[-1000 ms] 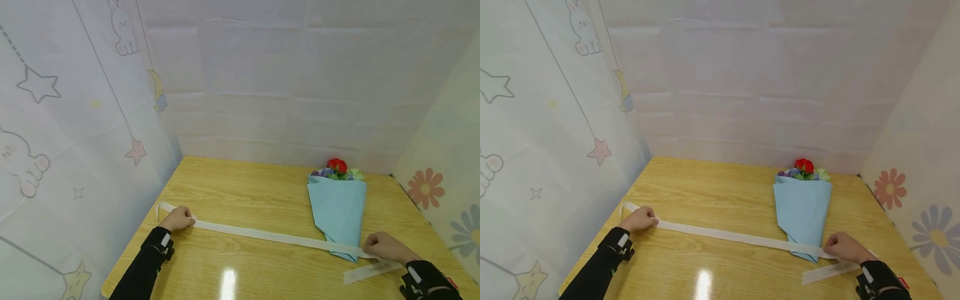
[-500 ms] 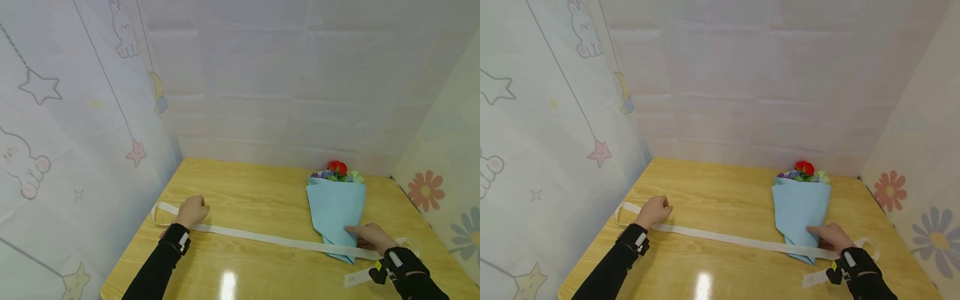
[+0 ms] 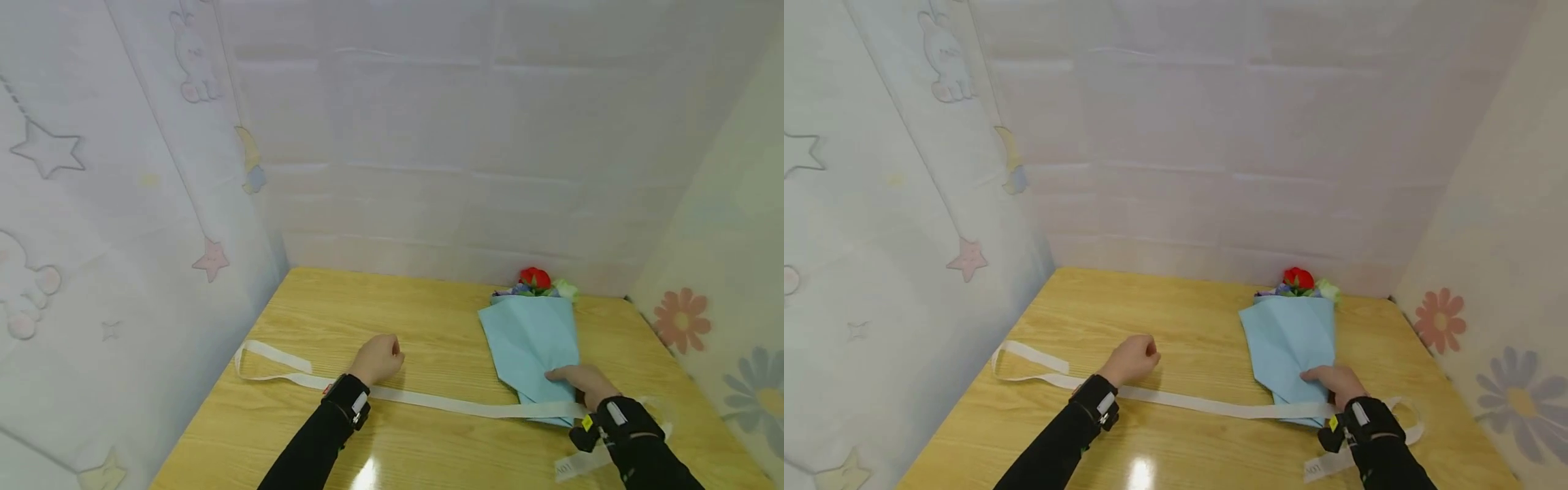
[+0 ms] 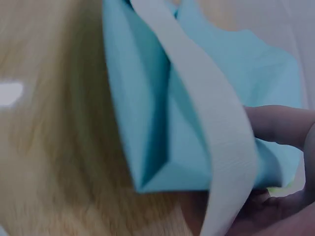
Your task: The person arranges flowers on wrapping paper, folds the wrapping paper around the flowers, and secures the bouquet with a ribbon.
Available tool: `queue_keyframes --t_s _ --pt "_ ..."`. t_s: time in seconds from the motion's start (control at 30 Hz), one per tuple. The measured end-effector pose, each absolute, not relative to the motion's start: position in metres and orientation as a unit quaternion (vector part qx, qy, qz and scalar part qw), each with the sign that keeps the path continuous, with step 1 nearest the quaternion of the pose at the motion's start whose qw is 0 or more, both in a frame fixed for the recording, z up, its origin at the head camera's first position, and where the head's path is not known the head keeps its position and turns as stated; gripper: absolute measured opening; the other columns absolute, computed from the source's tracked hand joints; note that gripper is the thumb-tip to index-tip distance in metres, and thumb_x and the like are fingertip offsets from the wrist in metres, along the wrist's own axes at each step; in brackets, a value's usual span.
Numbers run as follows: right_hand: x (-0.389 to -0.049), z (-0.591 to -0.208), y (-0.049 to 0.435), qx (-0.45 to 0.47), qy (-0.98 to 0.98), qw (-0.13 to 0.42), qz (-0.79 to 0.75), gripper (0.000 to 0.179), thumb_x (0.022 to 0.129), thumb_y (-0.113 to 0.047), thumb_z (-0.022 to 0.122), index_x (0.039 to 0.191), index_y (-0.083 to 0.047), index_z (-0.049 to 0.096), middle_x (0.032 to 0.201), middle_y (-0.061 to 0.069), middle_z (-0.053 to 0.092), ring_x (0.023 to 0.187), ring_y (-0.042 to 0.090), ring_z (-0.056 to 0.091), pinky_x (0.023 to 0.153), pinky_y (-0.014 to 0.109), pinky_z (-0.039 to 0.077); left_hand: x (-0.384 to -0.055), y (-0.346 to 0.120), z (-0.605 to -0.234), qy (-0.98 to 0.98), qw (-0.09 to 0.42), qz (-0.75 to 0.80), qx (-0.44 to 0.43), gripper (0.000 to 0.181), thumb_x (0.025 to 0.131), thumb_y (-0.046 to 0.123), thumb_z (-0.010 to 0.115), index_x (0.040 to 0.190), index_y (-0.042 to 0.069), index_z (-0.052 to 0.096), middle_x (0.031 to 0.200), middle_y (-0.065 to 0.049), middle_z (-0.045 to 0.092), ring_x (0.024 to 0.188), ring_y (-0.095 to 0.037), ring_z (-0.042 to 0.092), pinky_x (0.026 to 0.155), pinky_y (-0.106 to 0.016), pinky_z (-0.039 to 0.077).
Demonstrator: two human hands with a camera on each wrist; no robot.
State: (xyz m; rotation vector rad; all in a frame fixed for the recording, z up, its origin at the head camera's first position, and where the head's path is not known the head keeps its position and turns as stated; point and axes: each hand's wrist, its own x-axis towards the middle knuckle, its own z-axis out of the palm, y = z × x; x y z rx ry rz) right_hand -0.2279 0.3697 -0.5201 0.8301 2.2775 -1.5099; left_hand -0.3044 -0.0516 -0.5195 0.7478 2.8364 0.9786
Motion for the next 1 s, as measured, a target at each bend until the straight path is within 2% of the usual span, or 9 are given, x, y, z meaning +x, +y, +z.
queue_keyframes --t_s 0.07,0.2,0.33,0.47,0.57,0.7,0.8,0.87,1.0 --pt "-0.232 -0.518 0.367 0.293 0.745 0.143 -0.582 0.108 0.089 -0.014 0.075 0.148 0.025 -0.006 0.156 0.044 0.002 0.145 0.055 0.013 0.119 0.06 0.015 -0.303 -0.042 -0.52 0.917 0.031 0.314 0.245 0.012 0.097 0.012 0.064 0.085 0.009 0.063 0.072 0.001 0.054 0.061 -0.014 0.048 0.056 -0.029 0.04" --pt "-0.236 -0.523 0.365 0.309 0.676 0.159 -0.65 0.109 0.093 -0.007 0.073 0.148 0.02 -0.018 0.158 0.04 -0.012 0.149 0.052 0.001 0.12 0.06 0.006 -0.299 -0.029 -0.526 0.91 0.047 0.321 0.257 0.014 0.097 0.011 0.063 0.083 0.01 0.062 0.072 0.001 0.053 0.061 -0.013 0.047 0.056 -0.028 0.04" --pt "-0.234 -0.529 0.368 0.32 0.671 0.172 -0.646 0.122 0.091 -0.015 0.078 0.145 0.018 -0.026 0.154 0.04 -0.024 0.147 0.054 -0.012 0.118 0.063 0.0 -0.296 -0.02 -0.532 0.907 0.052 0.324 0.263 0.015 0.098 0.012 0.063 0.083 0.011 0.062 0.072 0.002 0.053 0.061 -0.012 0.047 0.055 -0.027 0.039" --pt "-0.232 -0.53 0.369 0.293 0.672 0.178 -0.656 0.131 0.089 -0.022 0.081 0.142 0.016 -0.032 0.152 0.039 -0.031 0.145 0.055 -0.019 0.117 0.065 -0.005 -0.296 -0.014 -0.531 0.908 0.054 0.324 0.261 0.014 0.099 0.013 0.063 0.085 0.011 0.064 0.073 0.003 0.054 0.061 -0.011 0.047 0.055 -0.027 0.04" --pt "-0.233 -0.53 0.366 0.285 0.651 0.182 -0.68 0.129 0.09 -0.02 0.08 0.145 0.014 -0.032 0.155 0.039 -0.026 0.148 0.053 -0.01 0.119 0.062 0.0 -0.294 -0.008 -0.528 0.903 0.061 0.333 0.265 0.012 0.099 0.012 0.063 0.087 0.01 0.065 0.074 0.002 0.055 0.062 -0.012 0.048 0.055 -0.027 0.04" --pt "-0.237 -0.531 0.359 0.299 0.641 0.157 -0.69 0.127 0.087 -0.015 0.083 0.15 0.013 -0.023 0.16 0.038 -0.013 0.146 0.049 0.008 0.121 0.058 0.013 -0.292 0.007 -0.529 0.894 0.067 0.346 0.277 0.008 0.1 0.014 0.063 0.095 0.009 0.066 0.083 0.0 0.058 0.068 -0.014 0.052 0.059 -0.028 0.043" --pt "-0.237 -0.533 0.353 0.284 0.657 0.129 -0.686 0.124 0.086 -0.014 0.084 0.153 0.013 -0.018 0.16 0.038 -0.005 0.142 0.048 0.017 0.119 0.057 0.021 -0.288 0.022 -0.528 0.879 0.072 0.365 0.297 0.016 0.102 0.017 0.062 0.113 0.007 0.066 0.103 -0.006 0.063 0.086 -0.018 0.06 0.07 -0.03 0.049" --pt "-0.237 -0.533 0.348 0.256 0.665 0.117 -0.691 0.121 0.088 -0.013 0.082 0.154 0.01 -0.016 0.16 0.037 0.001 0.139 0.046 0.025 0.115 0.055 0.031 -0.285 0.034 -0.525 0.867 0.073 0.376 0.319 0.026 0.104 0.018 0.059 0.127 0.006 0.063 0.121 -0.01 0.061 0.102 -0.021 0.061 0.08 -0.031 0.051" --pt "-0.236 -0.53 0.333 0.197 0.661 0.09 -0.719 0.11 0.093 -0.01 0.075 0.159 0.0 -0.013 0.159 0.031 0.012 0.128 0.036 0.045 0.101 0.042 0.048 -0.281 0.064 -0.515 0.855 0.066 0.368 0.359 0.042 0.107 0.028 0.054 0.144 0.007 0.054 0.144 -0.01 0.05 0.128 -0.023 0.053 0.101 -0.032 0.048"
